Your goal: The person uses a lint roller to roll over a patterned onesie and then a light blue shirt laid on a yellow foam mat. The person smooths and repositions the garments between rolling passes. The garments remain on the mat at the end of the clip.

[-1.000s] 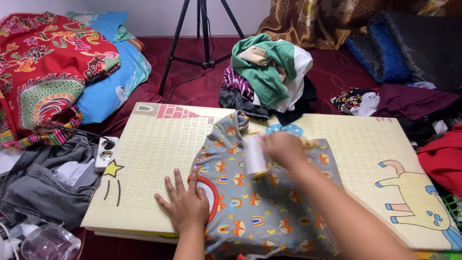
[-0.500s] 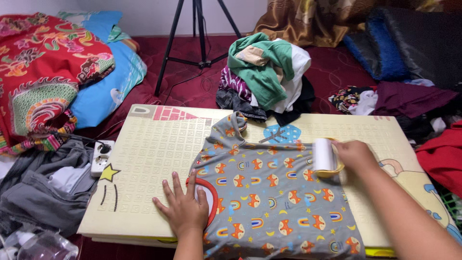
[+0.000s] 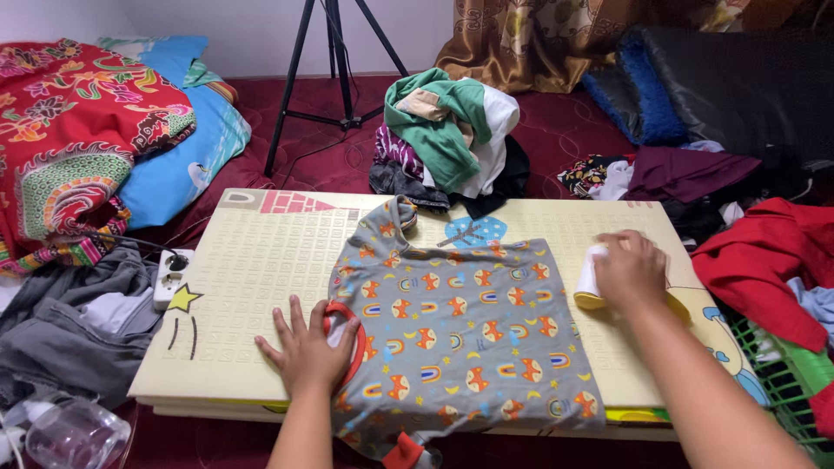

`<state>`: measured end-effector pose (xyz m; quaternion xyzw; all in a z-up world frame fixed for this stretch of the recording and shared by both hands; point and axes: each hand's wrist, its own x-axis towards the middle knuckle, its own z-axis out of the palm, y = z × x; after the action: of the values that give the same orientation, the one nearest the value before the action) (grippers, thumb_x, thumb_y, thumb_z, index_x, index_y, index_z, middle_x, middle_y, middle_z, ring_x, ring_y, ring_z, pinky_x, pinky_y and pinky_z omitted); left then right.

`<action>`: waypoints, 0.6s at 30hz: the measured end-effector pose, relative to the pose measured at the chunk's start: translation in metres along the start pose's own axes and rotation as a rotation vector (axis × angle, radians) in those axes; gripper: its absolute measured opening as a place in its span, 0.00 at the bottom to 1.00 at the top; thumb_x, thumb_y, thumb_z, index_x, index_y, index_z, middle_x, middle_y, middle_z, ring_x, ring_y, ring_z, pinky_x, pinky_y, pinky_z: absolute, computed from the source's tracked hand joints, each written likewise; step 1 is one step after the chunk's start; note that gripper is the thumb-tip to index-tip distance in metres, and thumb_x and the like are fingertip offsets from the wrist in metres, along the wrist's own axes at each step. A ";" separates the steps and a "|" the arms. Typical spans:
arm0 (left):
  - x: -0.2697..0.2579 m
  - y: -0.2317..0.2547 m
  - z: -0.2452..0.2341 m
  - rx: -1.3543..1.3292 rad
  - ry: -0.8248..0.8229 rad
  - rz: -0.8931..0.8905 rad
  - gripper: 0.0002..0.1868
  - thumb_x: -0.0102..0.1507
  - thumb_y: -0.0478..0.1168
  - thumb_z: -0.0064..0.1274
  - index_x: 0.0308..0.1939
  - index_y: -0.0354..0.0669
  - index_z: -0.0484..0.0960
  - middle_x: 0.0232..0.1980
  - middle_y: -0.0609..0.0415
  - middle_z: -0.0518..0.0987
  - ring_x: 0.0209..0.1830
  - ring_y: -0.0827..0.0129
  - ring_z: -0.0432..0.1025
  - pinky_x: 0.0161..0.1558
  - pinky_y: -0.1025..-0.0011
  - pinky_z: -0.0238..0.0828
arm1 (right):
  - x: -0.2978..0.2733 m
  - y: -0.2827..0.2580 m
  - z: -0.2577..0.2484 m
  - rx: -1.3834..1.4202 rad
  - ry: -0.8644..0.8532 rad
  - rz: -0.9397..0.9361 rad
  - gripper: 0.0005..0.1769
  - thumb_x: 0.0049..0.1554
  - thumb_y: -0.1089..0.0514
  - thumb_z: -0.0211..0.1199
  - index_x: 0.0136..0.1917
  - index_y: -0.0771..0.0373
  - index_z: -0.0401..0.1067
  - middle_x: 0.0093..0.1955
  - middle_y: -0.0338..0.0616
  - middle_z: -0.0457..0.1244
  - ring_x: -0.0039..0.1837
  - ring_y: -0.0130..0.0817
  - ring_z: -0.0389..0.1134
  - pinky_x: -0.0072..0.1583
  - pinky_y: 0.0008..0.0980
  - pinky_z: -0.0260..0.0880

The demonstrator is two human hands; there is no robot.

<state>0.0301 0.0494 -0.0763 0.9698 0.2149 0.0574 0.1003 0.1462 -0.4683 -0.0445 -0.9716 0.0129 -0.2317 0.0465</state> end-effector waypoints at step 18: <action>-0.002 0.146 -0.004 -0.100 -0.196 0.395 0.58 0.52 0.69 0.64 0.79 0.68 0.48 0.84 0.44 0.30 0.84 0.46 0.23 0.72 0.30 0.21 | 0.070 0.064 0.036 -0.078 -0.914 0.465 0.35 0.64 0.34 0.47 0.66 0.63 0.73 0.67 0.59 0.66 0.66 0.55 0.69 0.68 0.56 0.63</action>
<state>0.0867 -0.0800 -0.0408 0.9878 0.0067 -0.0080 0.1552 0.2247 -0.5326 -0.0513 -0.9461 0.2158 0.2337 0.0616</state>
